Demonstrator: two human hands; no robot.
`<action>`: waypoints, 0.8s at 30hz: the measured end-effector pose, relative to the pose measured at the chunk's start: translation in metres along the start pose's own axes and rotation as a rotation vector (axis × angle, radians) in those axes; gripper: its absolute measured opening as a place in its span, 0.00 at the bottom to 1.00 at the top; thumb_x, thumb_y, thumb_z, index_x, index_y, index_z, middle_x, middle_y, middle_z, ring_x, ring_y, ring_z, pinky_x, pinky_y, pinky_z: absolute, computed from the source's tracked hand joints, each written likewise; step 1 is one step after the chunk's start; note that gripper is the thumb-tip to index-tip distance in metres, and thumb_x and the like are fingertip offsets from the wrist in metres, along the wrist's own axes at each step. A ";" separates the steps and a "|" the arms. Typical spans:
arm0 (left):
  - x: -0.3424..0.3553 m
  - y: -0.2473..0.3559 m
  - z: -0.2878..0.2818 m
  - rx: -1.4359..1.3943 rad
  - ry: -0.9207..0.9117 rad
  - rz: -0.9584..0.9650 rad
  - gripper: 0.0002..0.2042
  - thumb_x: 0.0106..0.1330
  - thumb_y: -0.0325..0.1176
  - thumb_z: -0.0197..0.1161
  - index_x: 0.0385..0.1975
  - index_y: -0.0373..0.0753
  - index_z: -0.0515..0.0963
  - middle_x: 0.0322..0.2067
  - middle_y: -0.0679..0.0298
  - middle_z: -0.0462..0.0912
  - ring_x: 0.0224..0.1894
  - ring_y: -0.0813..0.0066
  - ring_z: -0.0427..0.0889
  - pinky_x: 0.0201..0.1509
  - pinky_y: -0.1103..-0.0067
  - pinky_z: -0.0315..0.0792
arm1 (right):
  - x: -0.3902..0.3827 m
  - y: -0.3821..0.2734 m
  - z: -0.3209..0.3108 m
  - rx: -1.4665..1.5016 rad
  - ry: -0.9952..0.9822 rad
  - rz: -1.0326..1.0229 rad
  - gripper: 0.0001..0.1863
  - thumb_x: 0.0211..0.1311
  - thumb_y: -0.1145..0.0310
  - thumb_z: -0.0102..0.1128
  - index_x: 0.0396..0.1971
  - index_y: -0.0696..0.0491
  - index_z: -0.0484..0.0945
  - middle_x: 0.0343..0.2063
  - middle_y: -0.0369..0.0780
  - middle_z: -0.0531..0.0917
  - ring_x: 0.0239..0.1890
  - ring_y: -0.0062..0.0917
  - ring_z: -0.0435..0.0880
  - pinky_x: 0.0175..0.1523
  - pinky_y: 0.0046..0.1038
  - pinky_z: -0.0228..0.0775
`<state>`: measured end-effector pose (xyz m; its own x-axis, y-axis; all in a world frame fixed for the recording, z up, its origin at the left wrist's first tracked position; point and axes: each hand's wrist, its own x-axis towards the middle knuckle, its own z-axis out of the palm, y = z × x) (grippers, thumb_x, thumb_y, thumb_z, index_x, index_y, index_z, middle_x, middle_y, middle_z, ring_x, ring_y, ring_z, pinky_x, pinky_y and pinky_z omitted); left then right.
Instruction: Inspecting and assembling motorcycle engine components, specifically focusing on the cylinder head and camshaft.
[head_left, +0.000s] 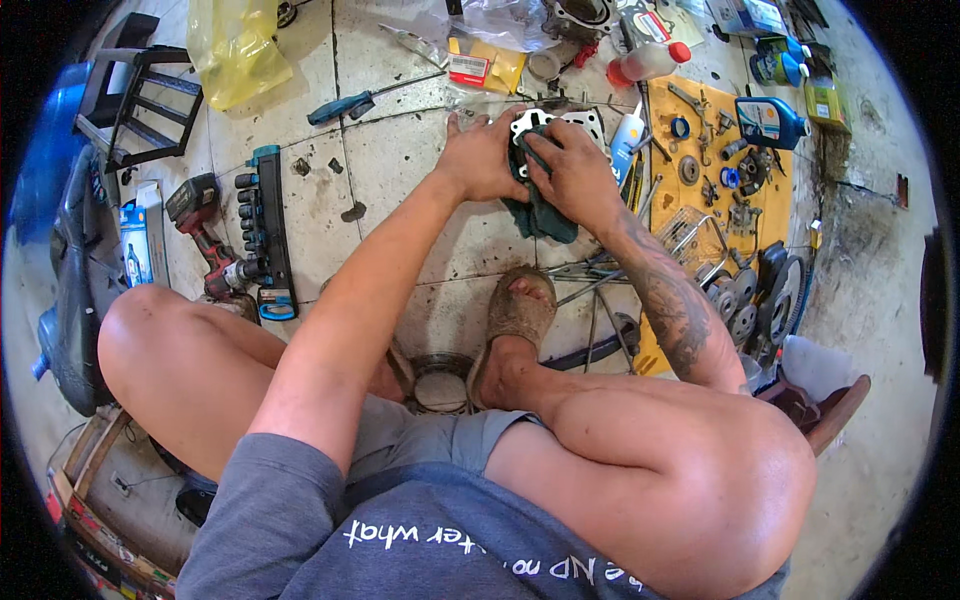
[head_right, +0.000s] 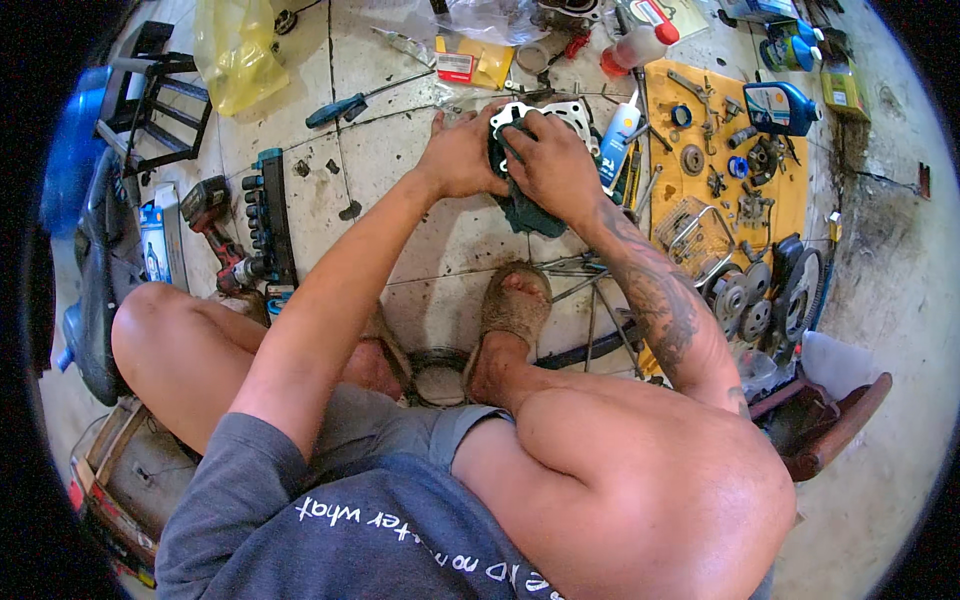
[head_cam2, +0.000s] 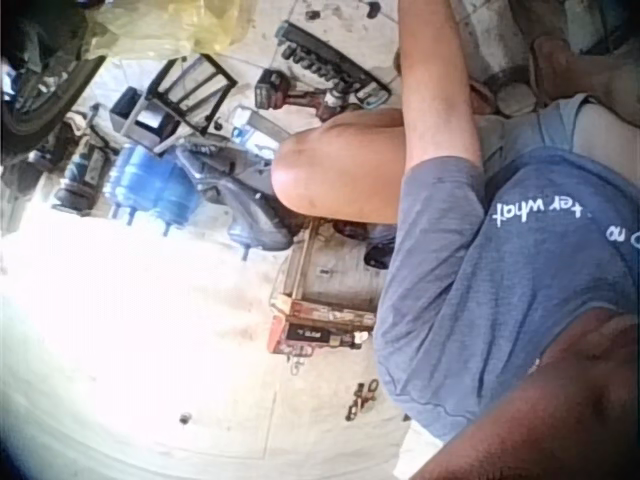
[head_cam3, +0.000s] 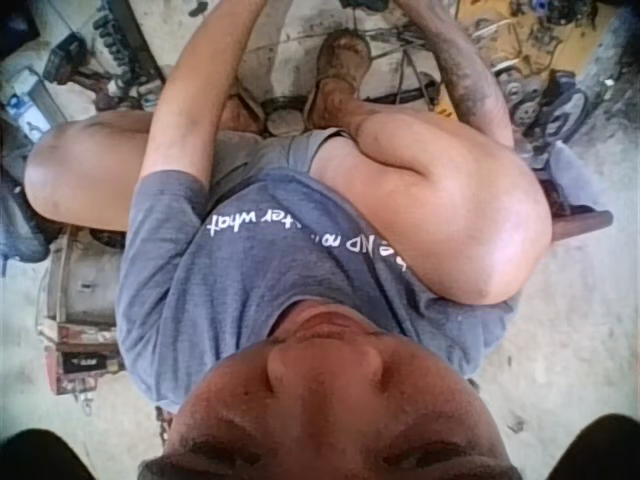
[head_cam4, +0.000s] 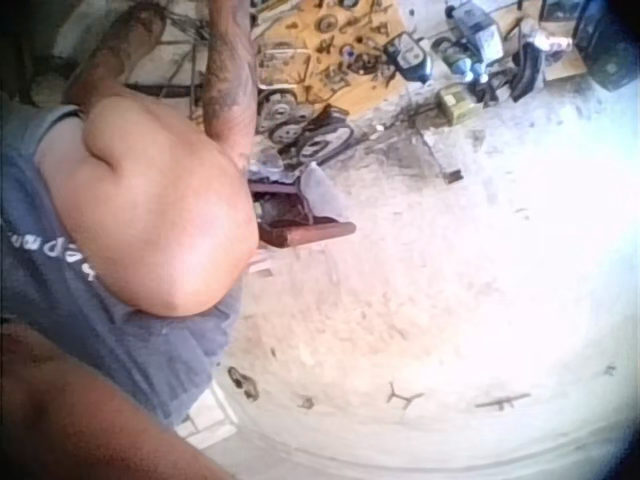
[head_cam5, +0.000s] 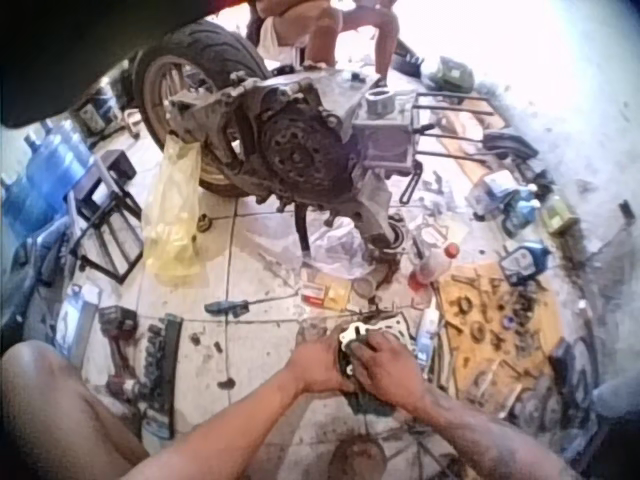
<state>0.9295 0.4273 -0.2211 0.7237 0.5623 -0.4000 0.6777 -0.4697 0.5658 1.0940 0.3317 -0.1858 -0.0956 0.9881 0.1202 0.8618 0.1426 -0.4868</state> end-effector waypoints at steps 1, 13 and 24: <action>-0.001 0.000 -0.001 -0.001 -0.001 0.000 0.63 0.39 0.60 0.79 0.78 0.47 0.51 0.60 0.46 0.80 0.68 0.46 0.73 0.77 0.38 0.46 | 0.001 -0.001 0.000 -0.044 -0.031 -0.015 0.14 0.60 0.67 0.67 0.45 0.53 0.82 0.39 0.43 0.78 0.45 0.41 0.80 0.49 0.42 0.76; -0.003 0.005 -0.004 0.002 -0.001 0.011 0.63 0.40 0.61 0.78 0.79 0.47 0.50 0.62 0.54 0.80 0.68 0.47 0.73 0.77 0.38 0.45 | -0.009 0.003 0.004 -0.061 0.013 -0.068 0.16 0.56 0.68 0.68 0.45 0.53 0.81 0.41 0.40 0.79 0.46 0.39 0.80 0.49 0.42 0.75; -0.001 -0.001 -0.002 0.028 0.024 0.008 0.63 0.39 0.60 0.79 0.78 0.48 0.52 0.57 0.51 0.83 0.67 0.47 0.75 0.77 0.37 0.44 | -0.001 -0.002 0.003 -0.160 -0.091 -0.082 0.16 0.57 0.66 0.66 0.44 0.56 0.79 0.41 0.41 0.79 0.46 0.38 0.81 0.48 0.40 0.77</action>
<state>0.9277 0.4290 -0.2197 0.7258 0.5744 -0.3784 0.6758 -0.4927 0.5482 1.0906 0.3302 -0.1871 -0.2068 0.9758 0.0714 0.9170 0.2187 -0.3337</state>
